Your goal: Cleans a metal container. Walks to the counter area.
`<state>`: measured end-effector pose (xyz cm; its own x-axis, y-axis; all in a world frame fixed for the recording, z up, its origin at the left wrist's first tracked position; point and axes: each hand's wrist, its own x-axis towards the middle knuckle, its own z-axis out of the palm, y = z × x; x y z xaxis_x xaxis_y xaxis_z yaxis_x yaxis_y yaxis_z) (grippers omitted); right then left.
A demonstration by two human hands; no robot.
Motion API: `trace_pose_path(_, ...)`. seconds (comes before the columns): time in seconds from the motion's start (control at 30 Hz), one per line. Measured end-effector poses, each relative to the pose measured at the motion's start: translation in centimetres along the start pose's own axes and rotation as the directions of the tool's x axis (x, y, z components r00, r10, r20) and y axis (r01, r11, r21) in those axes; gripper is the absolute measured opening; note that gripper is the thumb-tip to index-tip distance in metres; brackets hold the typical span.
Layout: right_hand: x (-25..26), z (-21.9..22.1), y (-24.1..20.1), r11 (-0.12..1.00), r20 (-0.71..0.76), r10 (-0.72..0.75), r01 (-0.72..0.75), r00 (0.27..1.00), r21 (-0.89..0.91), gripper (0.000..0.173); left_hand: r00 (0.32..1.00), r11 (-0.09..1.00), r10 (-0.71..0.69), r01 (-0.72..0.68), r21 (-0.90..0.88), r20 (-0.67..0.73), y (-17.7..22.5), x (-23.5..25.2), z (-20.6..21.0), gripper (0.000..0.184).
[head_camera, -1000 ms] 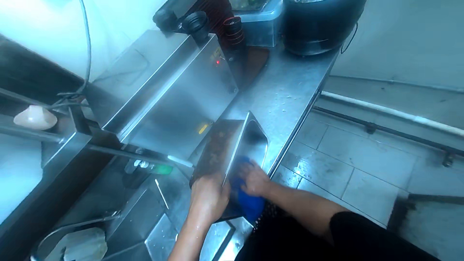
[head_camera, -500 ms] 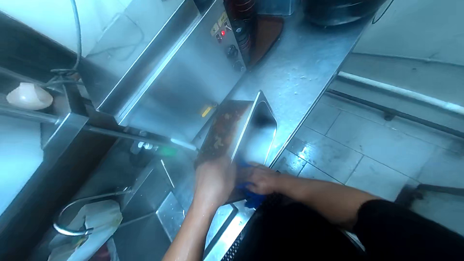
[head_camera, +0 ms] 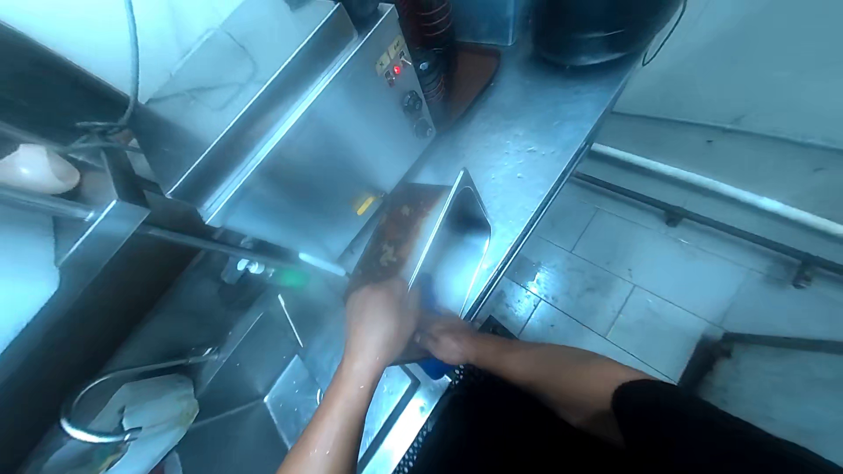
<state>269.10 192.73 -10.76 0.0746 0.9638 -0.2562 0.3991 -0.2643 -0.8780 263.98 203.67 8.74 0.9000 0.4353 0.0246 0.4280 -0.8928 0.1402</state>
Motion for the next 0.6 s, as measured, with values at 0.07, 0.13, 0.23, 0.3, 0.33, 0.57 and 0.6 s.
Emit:
trace_pose_path(0.07,-1.4,0.3,-2.2,0.925,-0.097,0.022,0.016,0.995,0.38,0.054,0.999,0.999,-0.023,0.022,-0.023,-0.026,0.3,0.0,0.2,0.04)
trace_pose_path(0.13,-2.4,-0.8,-5.2,0.825,-0.203,-0.133,0.222,0.97,0.519,0.047,0.998,0.998,-0.05,0.049,-0.038,-0.031,0.5,0.1,0.3,0.039)
trace_pose_path(0.23,-3.0,-0.5,-7.1,0.737,-0.319,-0.265,0.405,0.91,0.542,0.043,0.999,0.998,-0.053,0.053,-0.034,-0.005,0.5,-0.2,0.2,0.042)
trace_pose_path(0.3,-2.9,0.3,-4.4,0.871,-0.213,-0.21,0.281,0.954,0.402,0.051,0.998,0.998,-0.054,0.054,-0.018,-0.014,0.5,0.0,0.3,0.043)
trace_pose_path(0.33,-2.6,0.4,-2.2,0.934,-0.147,-0.177,0.213,0.973,0.287,0.056,0.998,0.998,-0.055,0.055,-0.012,-0.024,0.5,0.1,0.3,0.044)
trace_pose_path(0.57,0.8,-4.9,3.5,0.852,-0.104,-0.008,-0.048,0.995,-0.521,0.055,0.997,0.997,-0.076,0.077,-0.024,0.009,0.6,-0.2,0.0,0.042)
trace_pose_path(0.6,1.6,-6.6,3.7,0.842,-0.179,0.066,-0.151,0.982,-0.518,0.056,0.996,0.997,-0.081,0.082,-0.012,0.021,0.6,-0.1,-0.1,0.041)
